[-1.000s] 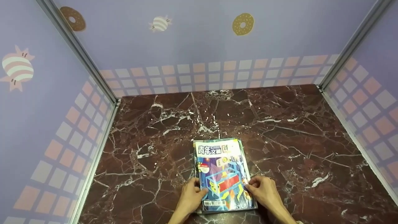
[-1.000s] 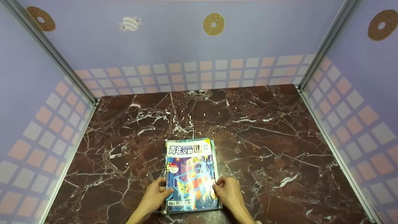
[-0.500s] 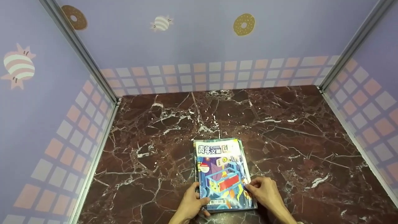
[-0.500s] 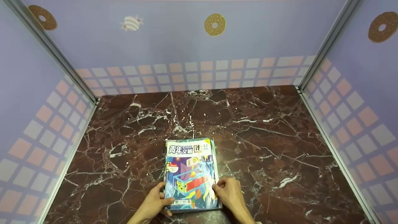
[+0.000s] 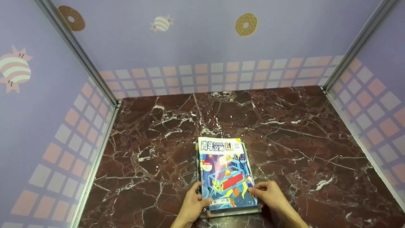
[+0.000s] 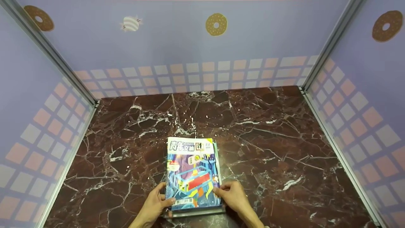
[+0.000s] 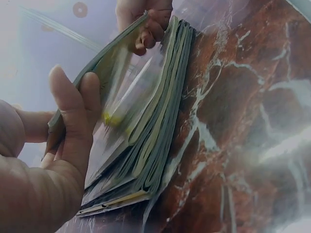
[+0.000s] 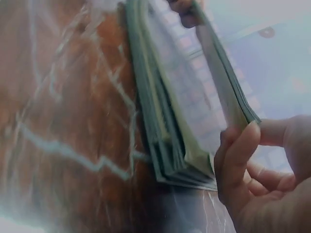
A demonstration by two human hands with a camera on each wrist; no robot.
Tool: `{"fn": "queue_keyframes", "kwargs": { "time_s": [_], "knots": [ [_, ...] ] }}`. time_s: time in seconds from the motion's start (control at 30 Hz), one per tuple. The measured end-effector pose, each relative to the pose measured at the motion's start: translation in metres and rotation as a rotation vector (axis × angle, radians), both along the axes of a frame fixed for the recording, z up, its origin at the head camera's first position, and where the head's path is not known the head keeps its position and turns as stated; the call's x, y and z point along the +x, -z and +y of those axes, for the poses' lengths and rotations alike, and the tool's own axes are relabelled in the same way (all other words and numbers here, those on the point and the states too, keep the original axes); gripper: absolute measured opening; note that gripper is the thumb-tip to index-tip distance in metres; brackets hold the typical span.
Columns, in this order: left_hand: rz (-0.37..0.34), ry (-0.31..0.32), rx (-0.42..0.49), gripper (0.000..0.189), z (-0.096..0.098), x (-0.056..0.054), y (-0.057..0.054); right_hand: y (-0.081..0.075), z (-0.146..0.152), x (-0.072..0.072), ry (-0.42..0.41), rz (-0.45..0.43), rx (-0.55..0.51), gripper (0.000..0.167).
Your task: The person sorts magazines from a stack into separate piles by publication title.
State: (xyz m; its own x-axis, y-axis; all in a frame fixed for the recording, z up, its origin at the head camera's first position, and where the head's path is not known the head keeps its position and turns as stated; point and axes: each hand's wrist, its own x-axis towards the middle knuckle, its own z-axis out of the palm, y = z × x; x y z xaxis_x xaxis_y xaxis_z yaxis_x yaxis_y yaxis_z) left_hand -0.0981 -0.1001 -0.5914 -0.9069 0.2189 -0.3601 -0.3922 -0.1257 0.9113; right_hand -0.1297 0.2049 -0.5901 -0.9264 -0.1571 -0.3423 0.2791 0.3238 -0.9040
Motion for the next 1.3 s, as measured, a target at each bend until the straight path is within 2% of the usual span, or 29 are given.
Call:
{"fn": "queue_keyframes", "kwargs": {
  "time_s": [0.13,0.2,0.3,0.4,0.5,0.63,0.7,0.8,0.93,1.03,1.13,1.3],
  "knots": [
    [-0.006,-0.017,-0.001,0.078,-0.001,-0.003,0.0,-0.002,0.001,-0.002,-0.023,-0.076,-0.125,0.022],
    [0.008,-0.026,-0.018,0.083,-0.001,-0.005,0.0,-0.005,0.0,-0.003,-0.034,-0.102,-0.172,0.02],
    [0.047,-0.041,-0.021,0.079,-0.002,-0.012,-0.001,-0.008,0.0,-0.004,-0.065,-0.125,-0.228,0.016],
    [0.101,-0.039,-0.016,0.068,-0.005,-0.021,-0.004,-0.011,-0.005,-0.009,-0.078,-0.095,-0.238,0.017],
    [0.145,-0.009,-0.018,0.062,-0.008,-0.031,-0.008,-0.013,-0.01,-0.014,-0.057,-0.025,-0.212,0.015],
    [0.192,0.041,-0.068,0.066,-0.01,-0.041,-0.01,-0.014,-0.016,-0.018,-0.009,0.031,-0.2,0.016],
    [0.197,0.045,-0.09,0.07,-0.011,-0.045,-0.011,-0.015,-0.019,-0.02,0.019,0.036,-0.211,0.018],
    [0.172,0.016,-0.112,0.065,-0.009,-0.055,-0.013,-0.015,-0.022,-0.026,0.06,0.053,-0.214,0.016],
    [0.153,-0.056,-0.159,0.053,-0.006,-0.072,-0.014,-0.017,-0.026,-0.038,0.115,0.083,-0.19,0.013],
    [0.176,-0.09,-0.221,0.043,-0.003,-0.088,-0.018,-0.02,-0.028,-0.051,0.15,0.097,-0.179,0.011],
    [0.22,-0.101,-0.31,0.028,0.0,-0.107,-0.024,-0.023,-0.029,-0.069,0.186,0.107,-0.182,0.011],
    [0.262,-0.126,-0.472,0.024,0.002,-0.141,-0.03,-0.027,-0.032,-0.104,0.216,0.125,-0.174,0.013]
  ]
}}
